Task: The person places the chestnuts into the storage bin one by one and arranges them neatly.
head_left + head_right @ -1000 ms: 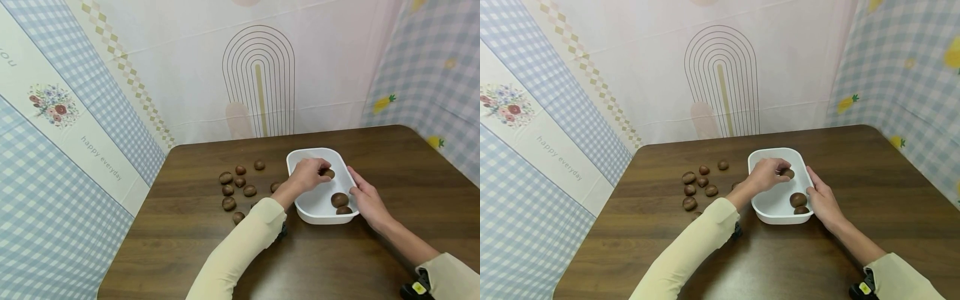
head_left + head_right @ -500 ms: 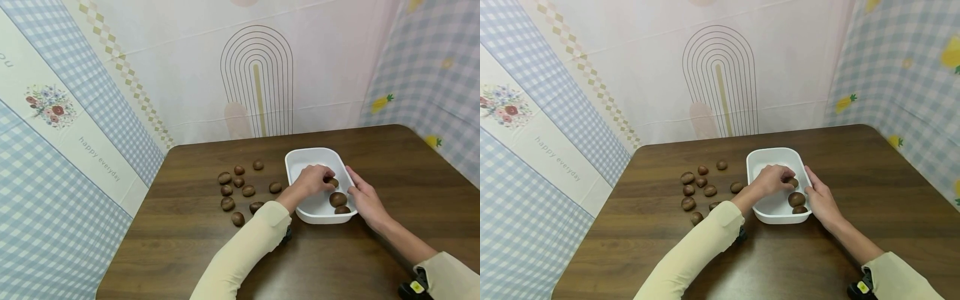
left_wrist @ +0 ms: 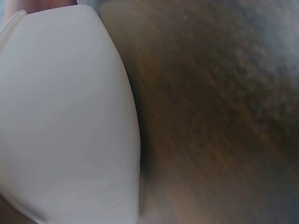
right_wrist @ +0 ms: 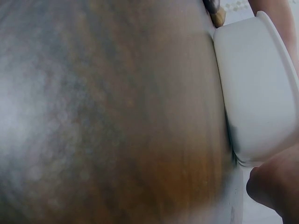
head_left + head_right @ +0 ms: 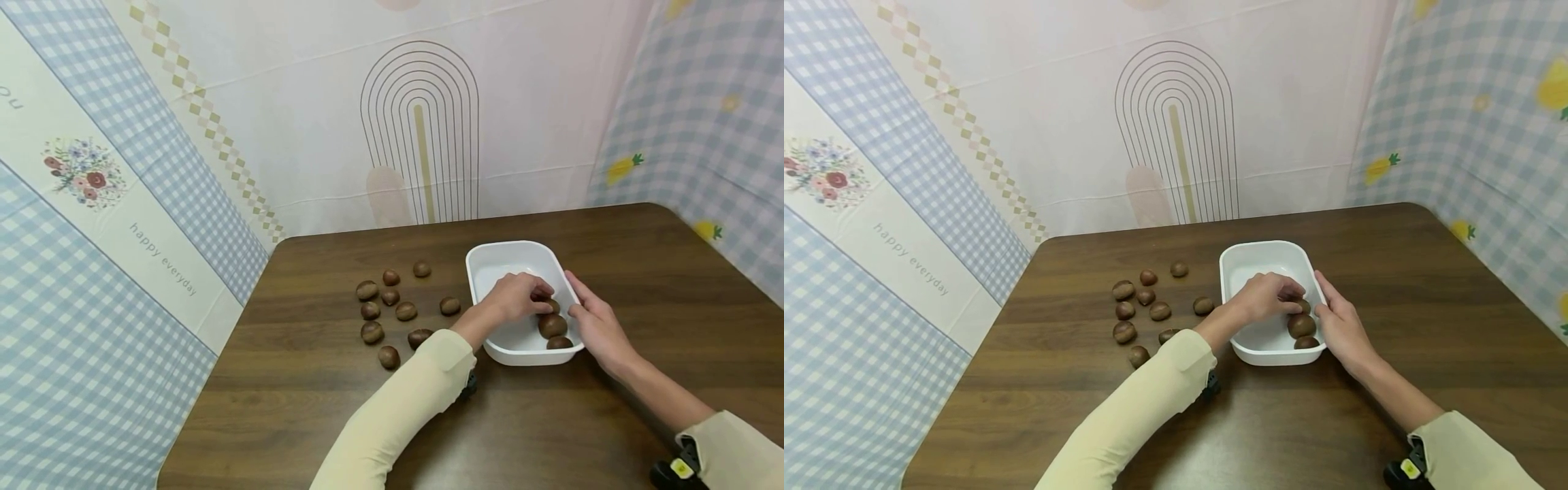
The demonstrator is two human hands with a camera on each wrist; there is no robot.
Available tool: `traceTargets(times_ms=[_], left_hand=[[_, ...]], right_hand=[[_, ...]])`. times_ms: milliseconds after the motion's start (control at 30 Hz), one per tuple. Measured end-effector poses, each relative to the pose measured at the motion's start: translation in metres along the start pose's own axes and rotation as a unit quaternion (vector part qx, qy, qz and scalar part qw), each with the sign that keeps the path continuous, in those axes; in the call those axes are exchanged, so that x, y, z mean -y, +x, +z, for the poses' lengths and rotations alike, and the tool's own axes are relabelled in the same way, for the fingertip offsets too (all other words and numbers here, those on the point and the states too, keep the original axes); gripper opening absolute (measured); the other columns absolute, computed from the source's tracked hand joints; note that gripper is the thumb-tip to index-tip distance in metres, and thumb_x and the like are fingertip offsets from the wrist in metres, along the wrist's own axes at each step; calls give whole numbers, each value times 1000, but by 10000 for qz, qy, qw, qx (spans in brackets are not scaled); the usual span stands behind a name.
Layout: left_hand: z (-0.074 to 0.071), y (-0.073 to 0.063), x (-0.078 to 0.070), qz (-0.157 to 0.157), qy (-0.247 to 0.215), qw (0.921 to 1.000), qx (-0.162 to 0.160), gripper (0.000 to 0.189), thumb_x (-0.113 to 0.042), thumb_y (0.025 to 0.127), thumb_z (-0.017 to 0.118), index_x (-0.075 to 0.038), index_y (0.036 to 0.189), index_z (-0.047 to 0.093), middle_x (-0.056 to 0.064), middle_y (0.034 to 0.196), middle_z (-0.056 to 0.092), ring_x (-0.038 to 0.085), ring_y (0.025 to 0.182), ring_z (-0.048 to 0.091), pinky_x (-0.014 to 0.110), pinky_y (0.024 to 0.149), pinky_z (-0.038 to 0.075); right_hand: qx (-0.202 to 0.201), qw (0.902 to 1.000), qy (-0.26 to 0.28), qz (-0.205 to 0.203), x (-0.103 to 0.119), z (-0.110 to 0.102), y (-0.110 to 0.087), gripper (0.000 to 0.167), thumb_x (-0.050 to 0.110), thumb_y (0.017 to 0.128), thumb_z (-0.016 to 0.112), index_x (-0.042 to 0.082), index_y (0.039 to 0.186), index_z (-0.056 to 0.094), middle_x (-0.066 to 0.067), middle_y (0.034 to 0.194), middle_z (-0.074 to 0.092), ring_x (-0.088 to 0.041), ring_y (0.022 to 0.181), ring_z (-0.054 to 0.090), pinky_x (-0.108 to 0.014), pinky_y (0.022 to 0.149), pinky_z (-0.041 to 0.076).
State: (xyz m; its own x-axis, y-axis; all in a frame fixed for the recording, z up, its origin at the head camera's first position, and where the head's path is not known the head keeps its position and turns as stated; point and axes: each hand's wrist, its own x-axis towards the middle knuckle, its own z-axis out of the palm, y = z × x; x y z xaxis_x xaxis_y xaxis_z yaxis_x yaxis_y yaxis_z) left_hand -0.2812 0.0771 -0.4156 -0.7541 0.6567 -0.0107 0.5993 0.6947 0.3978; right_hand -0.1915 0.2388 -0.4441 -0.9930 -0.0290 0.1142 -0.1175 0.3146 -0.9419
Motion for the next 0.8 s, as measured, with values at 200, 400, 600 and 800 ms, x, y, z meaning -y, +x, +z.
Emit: traceTargets(times_ms=[200,400,600,800], left_hand=[[1,1,-1,38,102,9999,-30,33,-35,101,75,-24,133,76,-19,117,77,-10,108,64,11,97,40],[-6,-1,1,164,113,9998,-32,36,-35,102,75,-23,136,74,-16,122,76,-9,112,63,11,97,40],[-22,-2,12,353,-322,9988,-143,34,-28,104,73,-18,136,73,-11,127,75,-5,112,65,8,93,42],[-47,-5,34,699,-753,9936,-472,33,-22,104,73,-12,136,72,-3,130,74,1,114,67,7,93,46]], right_hand=[[37,10000,-20,-18,-1,-1,0,63,4,110,32,8,170,14,-25,172,18,-42,153,23,-1,89,32],[51,10000,5,-25,-2,0,0,63,4,110,31,7,170,13,-25,172,18,-43,153,24,0,91,33],[134,9998,7,127,-2,-1,2,63,4,110,29,10,171,12,-26,172,18,-46,146,32,-7,87,43],[222,9994,62,243,0,-2,3,63,6,111,27,11,171,9,-23,174,15,-47,146,33,-8,84,46]])
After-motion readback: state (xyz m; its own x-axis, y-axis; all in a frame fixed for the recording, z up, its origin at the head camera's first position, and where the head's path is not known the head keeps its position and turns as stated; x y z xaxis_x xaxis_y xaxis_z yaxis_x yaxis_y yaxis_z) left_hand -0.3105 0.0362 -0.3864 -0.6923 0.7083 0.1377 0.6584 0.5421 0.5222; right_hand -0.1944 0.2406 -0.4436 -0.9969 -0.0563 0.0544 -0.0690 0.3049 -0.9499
